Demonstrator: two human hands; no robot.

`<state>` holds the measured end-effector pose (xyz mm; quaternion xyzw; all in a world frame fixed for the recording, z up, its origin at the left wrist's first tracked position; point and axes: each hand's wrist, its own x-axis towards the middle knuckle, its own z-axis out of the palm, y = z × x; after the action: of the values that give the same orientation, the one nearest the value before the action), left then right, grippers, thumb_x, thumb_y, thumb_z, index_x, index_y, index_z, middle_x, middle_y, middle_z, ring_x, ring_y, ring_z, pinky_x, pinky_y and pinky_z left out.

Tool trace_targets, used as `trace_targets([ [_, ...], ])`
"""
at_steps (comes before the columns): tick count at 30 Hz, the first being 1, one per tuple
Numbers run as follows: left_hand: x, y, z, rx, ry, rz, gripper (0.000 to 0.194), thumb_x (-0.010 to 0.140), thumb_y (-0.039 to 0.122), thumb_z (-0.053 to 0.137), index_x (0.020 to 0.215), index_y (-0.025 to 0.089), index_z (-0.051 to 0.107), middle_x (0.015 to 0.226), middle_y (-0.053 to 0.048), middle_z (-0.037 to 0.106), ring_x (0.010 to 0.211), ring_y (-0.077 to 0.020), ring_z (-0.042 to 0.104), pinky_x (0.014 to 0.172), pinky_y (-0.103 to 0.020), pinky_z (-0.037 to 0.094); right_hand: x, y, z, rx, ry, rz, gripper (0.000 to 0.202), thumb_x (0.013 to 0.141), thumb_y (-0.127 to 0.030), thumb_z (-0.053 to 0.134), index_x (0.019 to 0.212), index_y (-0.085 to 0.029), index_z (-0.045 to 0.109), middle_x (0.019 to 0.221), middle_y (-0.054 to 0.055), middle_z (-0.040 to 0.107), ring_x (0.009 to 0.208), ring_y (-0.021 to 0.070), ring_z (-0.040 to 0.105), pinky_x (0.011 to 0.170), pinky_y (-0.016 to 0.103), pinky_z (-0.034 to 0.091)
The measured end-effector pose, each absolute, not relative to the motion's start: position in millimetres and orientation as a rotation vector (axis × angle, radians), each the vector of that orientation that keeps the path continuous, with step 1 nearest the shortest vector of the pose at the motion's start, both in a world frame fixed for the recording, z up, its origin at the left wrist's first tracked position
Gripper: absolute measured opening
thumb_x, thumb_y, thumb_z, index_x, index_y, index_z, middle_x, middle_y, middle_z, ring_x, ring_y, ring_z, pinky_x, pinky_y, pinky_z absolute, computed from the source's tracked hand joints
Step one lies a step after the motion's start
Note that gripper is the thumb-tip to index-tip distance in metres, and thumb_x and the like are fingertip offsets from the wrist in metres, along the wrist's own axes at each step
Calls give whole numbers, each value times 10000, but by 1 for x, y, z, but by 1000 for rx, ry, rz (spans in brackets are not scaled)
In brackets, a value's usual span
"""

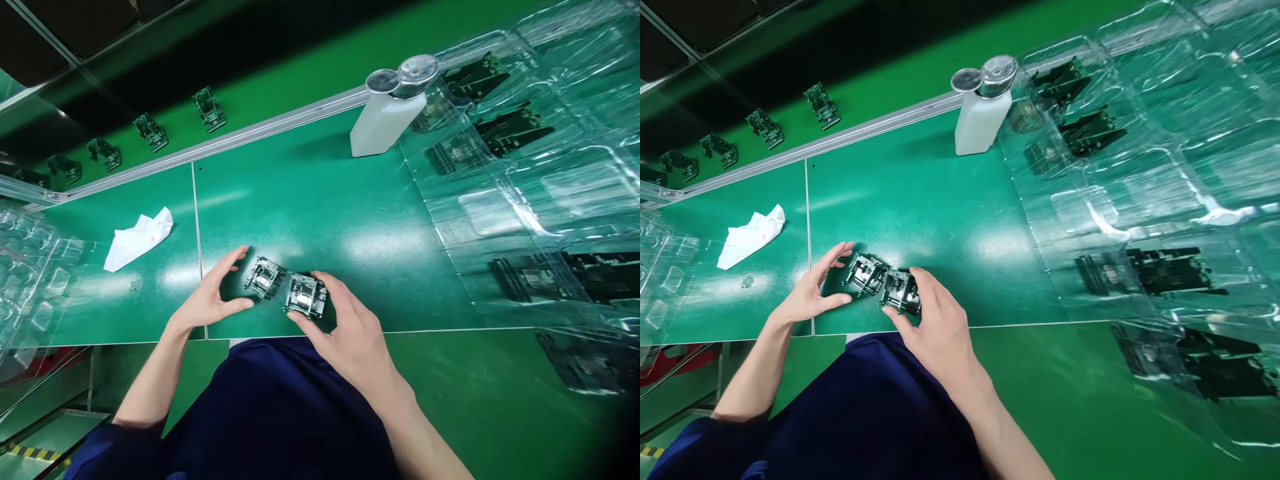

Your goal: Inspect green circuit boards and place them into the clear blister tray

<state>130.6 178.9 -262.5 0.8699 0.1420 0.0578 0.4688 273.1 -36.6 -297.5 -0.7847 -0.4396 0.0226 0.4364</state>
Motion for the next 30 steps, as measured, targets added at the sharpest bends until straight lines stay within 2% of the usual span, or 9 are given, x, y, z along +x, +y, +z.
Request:
trace_targets([
  [3,143,169,-274,2096,360,182,721,806,361,757,1461,281,467,1441,-141,550,1274,-282,553,1027,-439,481,270,-24,-290,-1985,-1115,-21,459,932,-377,608,1282,-95,511,1129,178,685,1027,282,690,840,405,625],
  [6,148,159,-284,1932,413,269,639,783,342,785,1374,260,555,1347,-127,621,1204,-253,595,965,-378,513,270,-21,-271,-2038,-1219,-185,464,939,-341,593,1276,-32,516,1107,210,686,1027,294,684,864,405,611],
  [13,149,143,-285,1648,226,442,612,780,372,789,1337,276,555,1299,-121,643,1086,-200,667,878,-297,561,273,-36,-222,-2121,-1504,-353,451,935,-212,555,1316,26,513,1188,241,663,1106,330,655,952,439,567],
  [19,150,138,-275,1714,251,499,581,788,430,768,1305,246,574,1281,-125,654,1164,-228,643,966,-336,547,270,-40,-221,-2108,-1479,-377,487,937,-206,536,1381,-19,468,1227,218,653,1136,326,647,976,441,566],
  [23,149,137,-272,1749,241,518,584,792,395,772,1327,267,574,1276,-103,656,1218,-216,607,1006,-335,522,269,-41,-224,-2096,-1445,-376,500,931,-205,548,1389,-27,454,1227,218,653,1144,324,645,985,440,570],
  [26,148,137,-264,1869,224,558,651,771,361,796,1372,293,555,1274,-91,656,1233,-210,581,997,-329,512,272,-42,-227,-2029,-1403,-355,507,919,-201,585,1373,-14,457,1214,227,654,1158,318,638,1003,433,569],
  [30,150,137,-245,2186,125,714,787,721,359,837,1433,295,510,1222,-91,680,1150,-241,606,991,-406,500,277,-45,-239,-1878,-1264,-210,593,897,-254,663,1415,-87,428,1272,199,630,1209,298,611,1024,434,568],
])
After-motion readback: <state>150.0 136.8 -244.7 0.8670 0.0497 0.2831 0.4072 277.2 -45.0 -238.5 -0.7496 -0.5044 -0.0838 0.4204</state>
